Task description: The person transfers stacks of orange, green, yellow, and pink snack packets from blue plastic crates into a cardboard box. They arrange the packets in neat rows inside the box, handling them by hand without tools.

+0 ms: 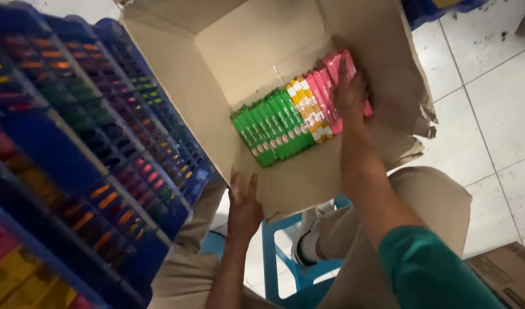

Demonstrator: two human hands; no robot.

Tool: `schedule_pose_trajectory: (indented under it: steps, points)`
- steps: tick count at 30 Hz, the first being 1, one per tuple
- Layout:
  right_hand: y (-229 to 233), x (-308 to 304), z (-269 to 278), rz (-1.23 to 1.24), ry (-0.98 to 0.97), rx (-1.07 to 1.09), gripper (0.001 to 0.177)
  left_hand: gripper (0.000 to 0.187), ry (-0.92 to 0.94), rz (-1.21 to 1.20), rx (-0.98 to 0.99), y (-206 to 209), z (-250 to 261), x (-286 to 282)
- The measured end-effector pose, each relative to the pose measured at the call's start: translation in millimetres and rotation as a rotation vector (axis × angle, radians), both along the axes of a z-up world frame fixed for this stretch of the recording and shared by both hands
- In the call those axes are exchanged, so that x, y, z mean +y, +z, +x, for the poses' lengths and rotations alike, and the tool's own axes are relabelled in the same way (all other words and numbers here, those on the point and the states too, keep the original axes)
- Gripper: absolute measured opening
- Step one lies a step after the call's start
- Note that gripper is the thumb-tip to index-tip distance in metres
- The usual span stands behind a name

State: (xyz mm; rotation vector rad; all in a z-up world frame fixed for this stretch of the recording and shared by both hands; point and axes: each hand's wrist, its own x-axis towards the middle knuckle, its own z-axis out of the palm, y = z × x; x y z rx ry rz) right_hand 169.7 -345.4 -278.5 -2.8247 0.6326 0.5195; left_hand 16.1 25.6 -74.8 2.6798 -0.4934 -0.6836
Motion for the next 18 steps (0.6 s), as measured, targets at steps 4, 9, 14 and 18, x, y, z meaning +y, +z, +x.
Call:
schedule_pose_trajectory:
  steps: [4,9,14,18]
  points:
    - [-41.2,0.9,-30.4,-0.104,0.068,-0.141,0.086,0.081,-0.092,0.108,-0.087,-13.3,-8.7,2.6]
    - [-8.9,21.3,-52.8,-0.039,0.037,-0.256,0.071,0.081,0.061,0.058,-0.024,11.1,8.7,-10.1]
    - [-62.2,15.0,-86.3,-0.143,-0.080,0.043,0.069,0.051,-0.182,0.175,-0.149,-0.4,-1.0,-1.2]
    - [-64.8,13.7,-76.6,-0.031,-0.185,0.429,0.080,0.052,-0.228,0.254,-0.148,-14.4,-6.5,7.1]
